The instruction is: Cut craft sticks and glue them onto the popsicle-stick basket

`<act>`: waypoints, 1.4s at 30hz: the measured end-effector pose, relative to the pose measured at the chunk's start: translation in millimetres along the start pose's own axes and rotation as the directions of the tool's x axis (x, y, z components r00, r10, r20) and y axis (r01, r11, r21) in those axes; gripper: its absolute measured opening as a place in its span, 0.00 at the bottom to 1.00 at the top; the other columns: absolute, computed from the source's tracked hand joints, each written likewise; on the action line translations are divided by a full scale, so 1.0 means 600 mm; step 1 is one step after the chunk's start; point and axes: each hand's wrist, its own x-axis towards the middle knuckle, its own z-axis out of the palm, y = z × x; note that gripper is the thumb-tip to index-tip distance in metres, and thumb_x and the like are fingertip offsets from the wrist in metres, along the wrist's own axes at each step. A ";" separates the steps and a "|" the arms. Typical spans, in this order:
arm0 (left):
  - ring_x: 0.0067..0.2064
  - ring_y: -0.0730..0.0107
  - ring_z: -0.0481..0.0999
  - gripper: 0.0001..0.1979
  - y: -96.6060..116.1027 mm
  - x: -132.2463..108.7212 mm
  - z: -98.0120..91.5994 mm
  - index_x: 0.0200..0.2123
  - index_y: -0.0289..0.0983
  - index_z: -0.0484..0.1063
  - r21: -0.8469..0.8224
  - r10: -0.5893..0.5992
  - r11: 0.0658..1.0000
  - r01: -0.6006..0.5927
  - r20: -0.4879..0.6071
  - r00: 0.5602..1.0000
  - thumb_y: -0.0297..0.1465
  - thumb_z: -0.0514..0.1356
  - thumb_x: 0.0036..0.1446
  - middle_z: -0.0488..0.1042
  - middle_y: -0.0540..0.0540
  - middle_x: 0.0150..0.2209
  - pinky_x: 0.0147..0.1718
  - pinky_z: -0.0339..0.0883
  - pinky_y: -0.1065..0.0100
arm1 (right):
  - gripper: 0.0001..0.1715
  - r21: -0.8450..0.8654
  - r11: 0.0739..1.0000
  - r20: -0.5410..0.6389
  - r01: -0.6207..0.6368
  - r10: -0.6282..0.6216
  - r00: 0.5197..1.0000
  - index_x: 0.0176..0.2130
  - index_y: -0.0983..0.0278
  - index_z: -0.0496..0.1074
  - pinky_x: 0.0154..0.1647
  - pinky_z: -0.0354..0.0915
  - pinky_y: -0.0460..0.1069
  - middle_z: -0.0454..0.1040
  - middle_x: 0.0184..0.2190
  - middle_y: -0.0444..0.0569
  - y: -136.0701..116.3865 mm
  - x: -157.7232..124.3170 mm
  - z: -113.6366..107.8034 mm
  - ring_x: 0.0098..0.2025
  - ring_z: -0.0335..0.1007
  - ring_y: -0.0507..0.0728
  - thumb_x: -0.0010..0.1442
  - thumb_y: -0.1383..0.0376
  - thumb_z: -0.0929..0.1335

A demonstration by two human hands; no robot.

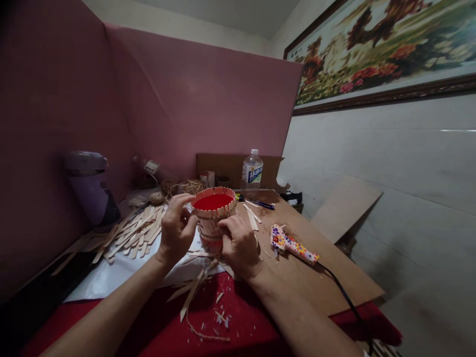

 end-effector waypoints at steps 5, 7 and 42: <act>0.36 0.66 0.71 0.26 -0.003 -0.002 -0.005 0.48 0.39 0.63 0.099 0.089 0.988 -0.116 0.244 0.966 0.21 0.51 0.43 0.69 0.43 0.46 0.35 0.63 0.67 | 0.11 -0.002 0.996 -0.018 -0.085 0.085 0.996 0.35 0.61 0.65 0.35 0.61 0.48 0.70 0.31 0.47 0.003 -0.001 0.000 0.34 0.66 0.56 0.52 0.74 0.62; 0.40 0.63 0.71 0.28 -0.001 0.000 -0.006 0.51 0.39 0.61 0.132 0.097 0.980 -0.145 0.315 0.944 0.21 0.52 0.43 0.69 0.43 0.48 0.37 0.63 0.66 | 0.10 0.006 0.995 -0.006 -0.099 0.099 0.995 0.35 0.61 0.64 0.36 0.61 0.49 0.69 0.31 0.47 0.005 -0.001 0.000 0.35 0.67 0.56 0.53 0.73 0.61; 0.32 0.65 0.75 0.28 0.008 -0.013 0.016 0.57 0.37 0.49 0.653 0.041 0.692 -0.308 0.390 0.920 0.38 0.53 0.56 0.64 0.41 0.53 0.23 0.64 0.67 | 0.05 -0.205 0.973 -0.035 -0.106 0.101 0.994 0.34 0.62 0.65 0.32 0.58 0.46 0.72 0.29 0.46 -0.006 0.000 -0.004 0.31 0.68 0.54 0.58 0.68 0.61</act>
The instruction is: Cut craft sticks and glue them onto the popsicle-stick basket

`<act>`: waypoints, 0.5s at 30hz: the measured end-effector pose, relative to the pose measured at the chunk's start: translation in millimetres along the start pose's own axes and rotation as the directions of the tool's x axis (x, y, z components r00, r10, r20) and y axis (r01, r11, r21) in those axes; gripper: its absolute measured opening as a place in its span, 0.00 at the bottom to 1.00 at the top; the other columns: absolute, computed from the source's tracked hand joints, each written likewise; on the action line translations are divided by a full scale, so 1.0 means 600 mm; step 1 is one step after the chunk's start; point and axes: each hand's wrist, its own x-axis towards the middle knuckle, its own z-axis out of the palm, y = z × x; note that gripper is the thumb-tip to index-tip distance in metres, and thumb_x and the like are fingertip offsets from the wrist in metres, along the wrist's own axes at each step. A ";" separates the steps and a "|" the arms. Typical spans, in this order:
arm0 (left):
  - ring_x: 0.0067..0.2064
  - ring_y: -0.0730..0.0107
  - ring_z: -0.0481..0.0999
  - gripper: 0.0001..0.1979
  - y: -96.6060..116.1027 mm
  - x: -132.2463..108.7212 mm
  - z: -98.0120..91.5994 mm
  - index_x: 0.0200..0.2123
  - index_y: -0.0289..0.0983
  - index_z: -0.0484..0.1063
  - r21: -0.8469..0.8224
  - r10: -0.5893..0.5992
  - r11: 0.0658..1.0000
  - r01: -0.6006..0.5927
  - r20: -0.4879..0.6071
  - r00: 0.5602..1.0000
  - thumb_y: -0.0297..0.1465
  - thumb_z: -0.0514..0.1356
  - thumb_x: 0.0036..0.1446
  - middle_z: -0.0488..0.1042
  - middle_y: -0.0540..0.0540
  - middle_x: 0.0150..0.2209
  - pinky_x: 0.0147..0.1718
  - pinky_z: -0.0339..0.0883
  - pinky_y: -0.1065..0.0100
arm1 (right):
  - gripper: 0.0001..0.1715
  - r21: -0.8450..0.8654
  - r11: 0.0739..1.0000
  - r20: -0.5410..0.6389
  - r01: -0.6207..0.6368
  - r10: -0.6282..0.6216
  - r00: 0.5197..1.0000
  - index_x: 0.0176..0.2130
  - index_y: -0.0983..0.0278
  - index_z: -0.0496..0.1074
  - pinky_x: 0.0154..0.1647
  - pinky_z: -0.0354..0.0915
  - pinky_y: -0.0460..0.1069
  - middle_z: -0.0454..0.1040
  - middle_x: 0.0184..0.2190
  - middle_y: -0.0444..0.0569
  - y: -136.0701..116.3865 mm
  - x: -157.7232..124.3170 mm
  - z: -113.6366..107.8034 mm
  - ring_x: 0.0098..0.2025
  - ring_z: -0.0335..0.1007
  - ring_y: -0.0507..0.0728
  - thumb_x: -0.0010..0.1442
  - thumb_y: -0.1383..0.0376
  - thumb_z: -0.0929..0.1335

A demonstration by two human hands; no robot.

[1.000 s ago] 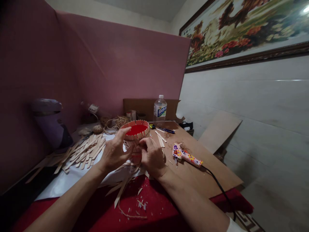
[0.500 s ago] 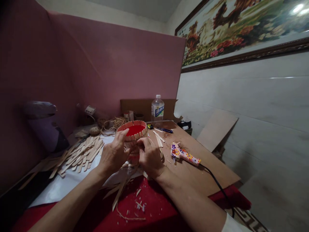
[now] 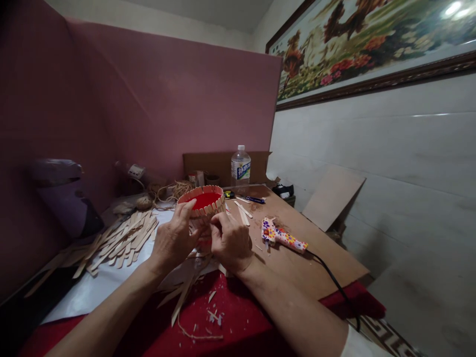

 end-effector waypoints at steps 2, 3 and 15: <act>0.32 0.65 0.75 0.28 0.000 0.000 0.001 0.57 0.37 0.49 0.009 0.003 1.000 -0.003 0.003 1.000 0.38 0.53 0.56 0.64 0.41 0.53 0.23 0.64 0.66 | 0.04 -0.022 1.000 0.013 -0.006 0.006 1.000 0.33 0.62 0.65 0.32 0.58 0.46 0.72 0.29 0.45 0.000 0.000 0.001 0.31 0.68 0.54 0.58 0.68 0.61; 0.32 0.65 0.75 0.28 0.000 0.000 0.001 0.57 0.37 0.49 0.013 0.002 1.000 -0.002 0.005 1.000 0.38 0.53 0.56 0.64 0.41 0.53 0.23 0.65 0.66 | 0.04 -0.030 0.999 0.020 -0.010 0.011 1.000 0.33 0.62 0.65 0.31 0.58 0.46 0.72 0.28 0.45 0.001 0.000 0.002 0.31 0.68 0.54 0.57 0.68 0.61; 0.33 0.66 0.75 0.29 -0.002 0.000 -0.001 0.58 0.38 0.48 0.027 0.014 1.000 -0.015 0.019 1.000 0.34 0.55 0.54 0.63 0.43 0.54 0.23 0.65 0.67 | 0.04 -0.060 0.996 0.045 -0.063 0.066 0.997 0.33 0.61 0.66 0.29 0.57 0.46 0.75 0.28 0.44 0.008 0.004 0.010 0.30 0.70 0.54 0.56 0.68 0.63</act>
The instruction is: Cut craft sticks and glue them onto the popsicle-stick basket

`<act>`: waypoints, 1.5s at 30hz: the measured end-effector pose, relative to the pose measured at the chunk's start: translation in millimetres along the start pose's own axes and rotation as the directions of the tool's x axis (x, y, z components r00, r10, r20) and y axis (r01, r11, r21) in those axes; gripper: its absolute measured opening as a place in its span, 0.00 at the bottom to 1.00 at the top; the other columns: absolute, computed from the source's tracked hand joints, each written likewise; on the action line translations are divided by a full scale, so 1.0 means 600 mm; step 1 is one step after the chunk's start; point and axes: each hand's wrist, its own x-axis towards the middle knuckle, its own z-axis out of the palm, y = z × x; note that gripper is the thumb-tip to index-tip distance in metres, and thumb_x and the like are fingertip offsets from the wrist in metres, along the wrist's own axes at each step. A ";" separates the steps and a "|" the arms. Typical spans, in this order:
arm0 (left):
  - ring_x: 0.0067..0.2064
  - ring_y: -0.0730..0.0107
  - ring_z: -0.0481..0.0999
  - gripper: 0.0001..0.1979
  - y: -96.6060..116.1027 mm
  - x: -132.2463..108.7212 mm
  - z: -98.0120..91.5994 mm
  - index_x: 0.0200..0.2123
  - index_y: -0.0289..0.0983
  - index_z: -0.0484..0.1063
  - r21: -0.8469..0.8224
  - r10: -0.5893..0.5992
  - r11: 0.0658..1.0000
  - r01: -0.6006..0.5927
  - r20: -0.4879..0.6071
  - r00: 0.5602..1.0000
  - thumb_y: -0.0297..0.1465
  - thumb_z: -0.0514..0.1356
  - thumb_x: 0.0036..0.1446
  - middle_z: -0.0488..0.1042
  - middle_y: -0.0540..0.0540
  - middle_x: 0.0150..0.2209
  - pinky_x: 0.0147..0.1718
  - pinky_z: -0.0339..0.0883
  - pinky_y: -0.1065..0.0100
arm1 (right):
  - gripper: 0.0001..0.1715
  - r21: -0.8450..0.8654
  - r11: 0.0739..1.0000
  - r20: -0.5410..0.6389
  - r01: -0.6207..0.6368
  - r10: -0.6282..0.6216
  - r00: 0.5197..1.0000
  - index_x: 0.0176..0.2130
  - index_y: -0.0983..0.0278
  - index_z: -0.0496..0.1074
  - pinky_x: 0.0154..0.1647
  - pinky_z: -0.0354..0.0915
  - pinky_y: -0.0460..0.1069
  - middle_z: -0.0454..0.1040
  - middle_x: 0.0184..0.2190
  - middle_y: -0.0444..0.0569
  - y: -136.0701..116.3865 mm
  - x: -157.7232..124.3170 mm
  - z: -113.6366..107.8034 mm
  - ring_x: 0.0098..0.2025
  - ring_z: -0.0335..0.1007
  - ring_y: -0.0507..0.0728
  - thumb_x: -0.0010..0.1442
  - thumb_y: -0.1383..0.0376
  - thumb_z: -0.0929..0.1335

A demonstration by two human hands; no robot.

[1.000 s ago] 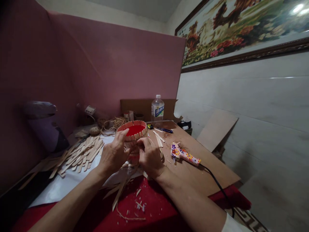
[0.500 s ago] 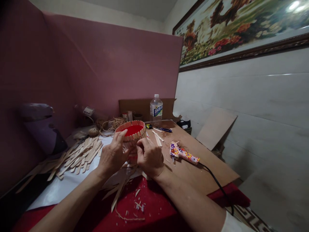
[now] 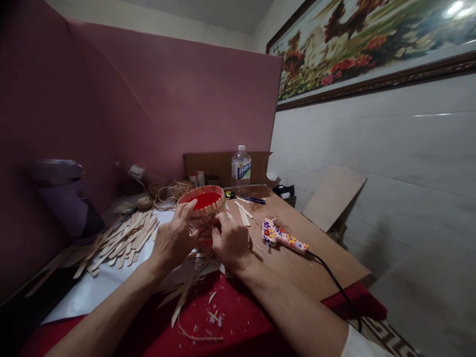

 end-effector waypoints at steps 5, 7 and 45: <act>0.34 0.66 0.75 0.30 0.000 0.001 -0.001 0.58 0.38 0.48 -0.005 0.007 1.000 -0.007 0.007 1.000 0.32 0.55 0.53 0.63 0.43 0.54 0.23 0.65 0.68 | 0.04 0.024 1.000 0.007 -0.013 0.013 1.000 0.34 0.62 0.67 0.30 0.58 0.45 0.75 0.29 0.45 0.001 0.001 0.002 0.31 0.71 0.54 0.56 0.67 0.62; 0.34 0.66 0.75 0.30 0.000 0.001 -0.002 0.58 0.38 0.48 -0.010 0.008 1.000 -0.008 0.014 1.000 0.33 0.55 0.54 0.63 0.42 0.54 0.24 0.65 0.68 | 0.04 0.018 1.000 0.003 -0.018 0.018 1.000 0.34 0.62 0.67 0.30 0.58 0.45 0.75 0.29 0.45 0.001 0.001 0.003 0.31 0.71 0.54 0.56 0.67 0.63; 0.40 0.65 0.73 0.33 -0.010 0.003 -0.016 0.57 0.41 0.52 -0.329 0.018 0.944 -0.007 0.032 0.999 0.22 0.52 0.45 0.61 0.45 0.55 0.38 0.68 0.64 | 0.06 -0.041 0.999 0.013 -0.030 0.031 0.999 0.34 0.61 0.68 0.27 0.55 0.46 0.76 0.29 0.44 0.004 0.005 0.006 0.30 0.71 0.55 0.58 0.64 0.62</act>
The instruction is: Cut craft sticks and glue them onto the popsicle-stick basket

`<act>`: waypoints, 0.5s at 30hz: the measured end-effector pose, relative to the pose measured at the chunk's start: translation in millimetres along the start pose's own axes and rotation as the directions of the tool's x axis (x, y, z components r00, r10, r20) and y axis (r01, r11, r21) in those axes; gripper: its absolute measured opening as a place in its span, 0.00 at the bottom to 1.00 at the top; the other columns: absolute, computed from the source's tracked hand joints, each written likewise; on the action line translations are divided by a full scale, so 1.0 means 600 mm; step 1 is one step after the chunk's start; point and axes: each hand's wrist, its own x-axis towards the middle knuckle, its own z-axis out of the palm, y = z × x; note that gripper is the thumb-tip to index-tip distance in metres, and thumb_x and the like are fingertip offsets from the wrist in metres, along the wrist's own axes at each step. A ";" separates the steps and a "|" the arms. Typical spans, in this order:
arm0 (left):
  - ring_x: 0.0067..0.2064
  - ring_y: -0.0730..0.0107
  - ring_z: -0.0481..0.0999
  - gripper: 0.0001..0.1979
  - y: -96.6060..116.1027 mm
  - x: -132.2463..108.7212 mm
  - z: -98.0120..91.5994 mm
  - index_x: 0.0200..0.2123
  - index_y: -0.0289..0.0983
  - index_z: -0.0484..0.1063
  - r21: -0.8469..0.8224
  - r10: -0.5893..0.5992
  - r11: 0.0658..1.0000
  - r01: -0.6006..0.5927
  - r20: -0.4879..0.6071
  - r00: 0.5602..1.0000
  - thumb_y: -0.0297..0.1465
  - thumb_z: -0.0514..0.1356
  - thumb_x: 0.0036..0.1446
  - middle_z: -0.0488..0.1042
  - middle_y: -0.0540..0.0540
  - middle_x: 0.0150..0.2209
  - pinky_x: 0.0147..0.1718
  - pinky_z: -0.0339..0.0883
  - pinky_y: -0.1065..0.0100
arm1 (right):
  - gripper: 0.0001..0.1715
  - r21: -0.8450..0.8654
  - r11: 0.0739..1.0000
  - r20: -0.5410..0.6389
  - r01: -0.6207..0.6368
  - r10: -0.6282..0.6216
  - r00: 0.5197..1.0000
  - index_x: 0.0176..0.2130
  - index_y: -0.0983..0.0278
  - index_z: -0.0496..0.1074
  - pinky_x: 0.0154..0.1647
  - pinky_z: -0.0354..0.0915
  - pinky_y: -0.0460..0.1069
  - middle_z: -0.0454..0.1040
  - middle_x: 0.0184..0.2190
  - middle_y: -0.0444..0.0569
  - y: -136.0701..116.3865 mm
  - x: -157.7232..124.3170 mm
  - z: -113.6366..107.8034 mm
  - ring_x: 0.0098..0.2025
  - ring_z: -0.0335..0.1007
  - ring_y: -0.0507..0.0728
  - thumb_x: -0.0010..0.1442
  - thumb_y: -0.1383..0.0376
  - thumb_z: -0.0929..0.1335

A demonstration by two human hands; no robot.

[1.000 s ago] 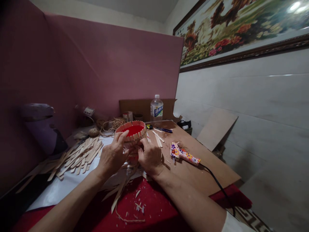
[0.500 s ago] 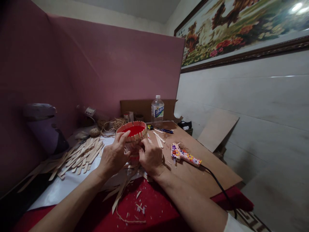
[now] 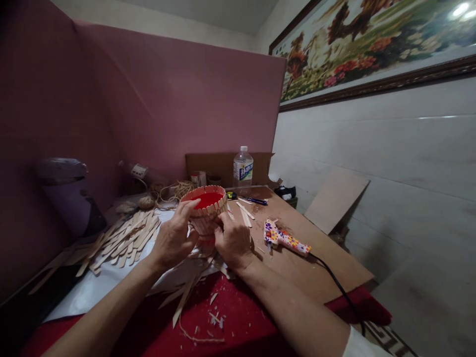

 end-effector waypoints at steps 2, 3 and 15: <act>0.40 0.67 0.73 0.32 -0.003 0.002 -0.001 0.55 0.40 0.54 -0.070 -0.025 0.997 0.019 -0.083 0.996 0.20 0.50 0.43 0.60 0.45 0.56 0.39 0.68 0.65 | 0.06 -0.004 1.000 -0.002 0.003 -0.003 1.000 0.34 0.61 0.68 0.27 0.55 0.46 0.76 0.30 0.44 0.000 0.000 0.000 0.30 0.71 0.55 0.59 0.64 0.62; 0.41 0.67 0.72 0.31 -0.005 0.003 0.000 0.54 0.40 0.56 -0.102 -0.043 0.994 0.030 -0.129 0.991 0.19 0.50 0.44 0.61 0.45 0.56 0.39 0.68 0.66 | 0.06 -0.014 1.000 -0.006 0.003 -0.003 1.000 0.34 0.61 0.68 0.27 0.54 0.46 0.76 0.29 0.44 0.000 0.001 0.001 0.29 0.71 0.55 0.59 0.64 0.62; 0.44 0.64 0.72 0.26 -0.003 0.002 0.007 0.54 0.40 0.56 -0.099 -0.032 0.995 0.021 -0.105 0.994 0.28 0.55 0.49 0.62 0.44 0.54 0.39 0.68 0.65 | 0.06 -0.020 1.000 -0.015 0.010 -0.011 1.000 0.33 0.61 0.68 0.26 0.53 0.47 0.76 0.29 0.44 0.000 0.003 0.001 0.29 0.70 0.55 0.59 0.63 0.62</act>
